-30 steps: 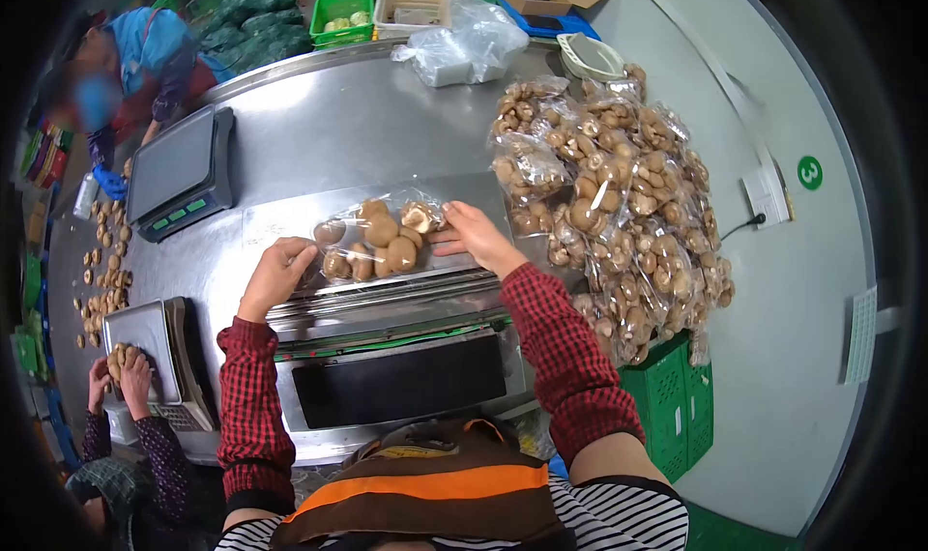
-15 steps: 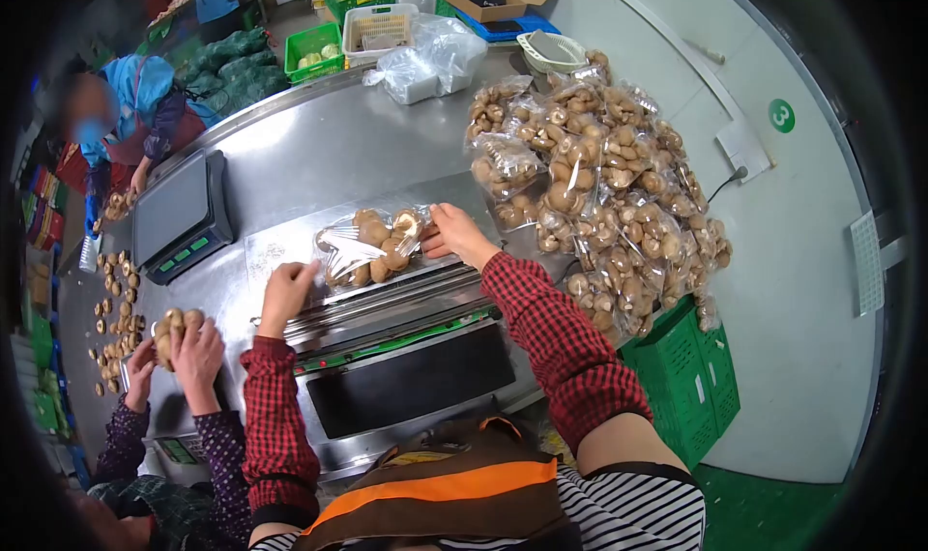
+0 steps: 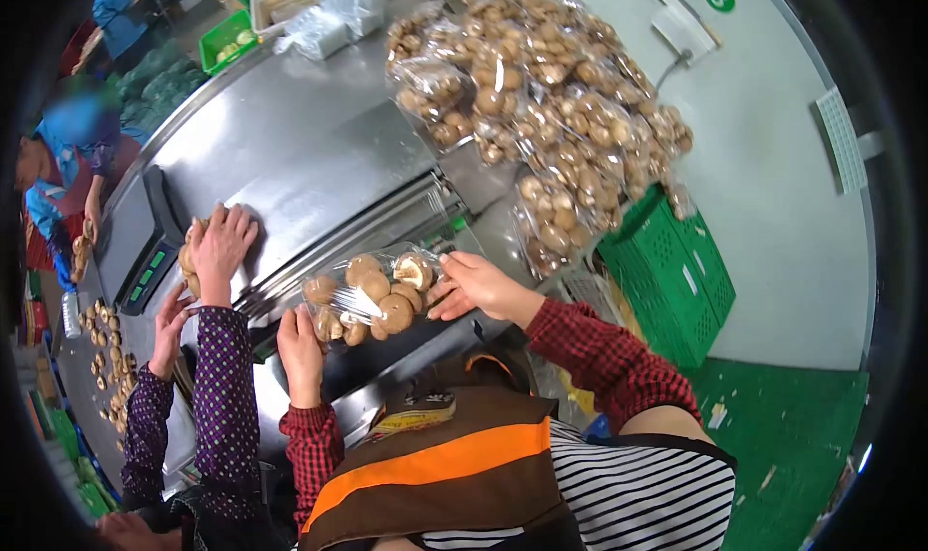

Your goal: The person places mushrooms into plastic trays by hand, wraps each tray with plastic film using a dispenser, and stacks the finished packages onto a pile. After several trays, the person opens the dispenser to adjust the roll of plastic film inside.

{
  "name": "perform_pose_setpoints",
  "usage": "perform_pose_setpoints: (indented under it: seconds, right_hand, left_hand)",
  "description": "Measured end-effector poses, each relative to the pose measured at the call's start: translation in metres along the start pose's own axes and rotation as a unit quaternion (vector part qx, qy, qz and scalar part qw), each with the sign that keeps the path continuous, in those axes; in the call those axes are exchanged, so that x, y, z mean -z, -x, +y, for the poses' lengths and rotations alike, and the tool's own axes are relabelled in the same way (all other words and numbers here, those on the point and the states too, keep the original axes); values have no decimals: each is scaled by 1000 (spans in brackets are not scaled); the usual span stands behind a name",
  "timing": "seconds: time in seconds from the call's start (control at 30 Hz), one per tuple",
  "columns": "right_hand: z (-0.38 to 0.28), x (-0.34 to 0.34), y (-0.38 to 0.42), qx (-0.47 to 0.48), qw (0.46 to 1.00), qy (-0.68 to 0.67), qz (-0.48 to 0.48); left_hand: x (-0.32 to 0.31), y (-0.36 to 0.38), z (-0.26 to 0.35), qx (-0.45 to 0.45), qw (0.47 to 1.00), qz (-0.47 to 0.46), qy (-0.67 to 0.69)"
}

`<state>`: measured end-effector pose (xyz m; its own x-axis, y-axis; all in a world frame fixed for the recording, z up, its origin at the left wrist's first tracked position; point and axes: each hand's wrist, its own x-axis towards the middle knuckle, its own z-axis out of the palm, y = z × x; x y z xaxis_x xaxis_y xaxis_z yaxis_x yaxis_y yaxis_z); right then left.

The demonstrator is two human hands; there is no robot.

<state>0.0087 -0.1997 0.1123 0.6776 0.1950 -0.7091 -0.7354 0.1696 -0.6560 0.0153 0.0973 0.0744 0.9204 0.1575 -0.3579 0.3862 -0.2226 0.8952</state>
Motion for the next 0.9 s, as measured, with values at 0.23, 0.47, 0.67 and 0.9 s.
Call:
perform_pose_setpoints:
  seconds: [0.23,0.47,0.67,0.9]
  right_hand:
    - [102,0,11,278,856,260,349]
    - [194,71,-30,317,754,263,511]
    - [212,27,-41,331,885,-205,257]
    - [211,-37,36,334,910,204,-137]
  left_hand:
    - [-36,32,-30,-113,988,74,-78]
    - [-54,-6,-62,-319,860,51,-395]
    - [-104,-13,-50,-364,874,-156,-282]
    - [-63,69,-14,49,802,-418,424]
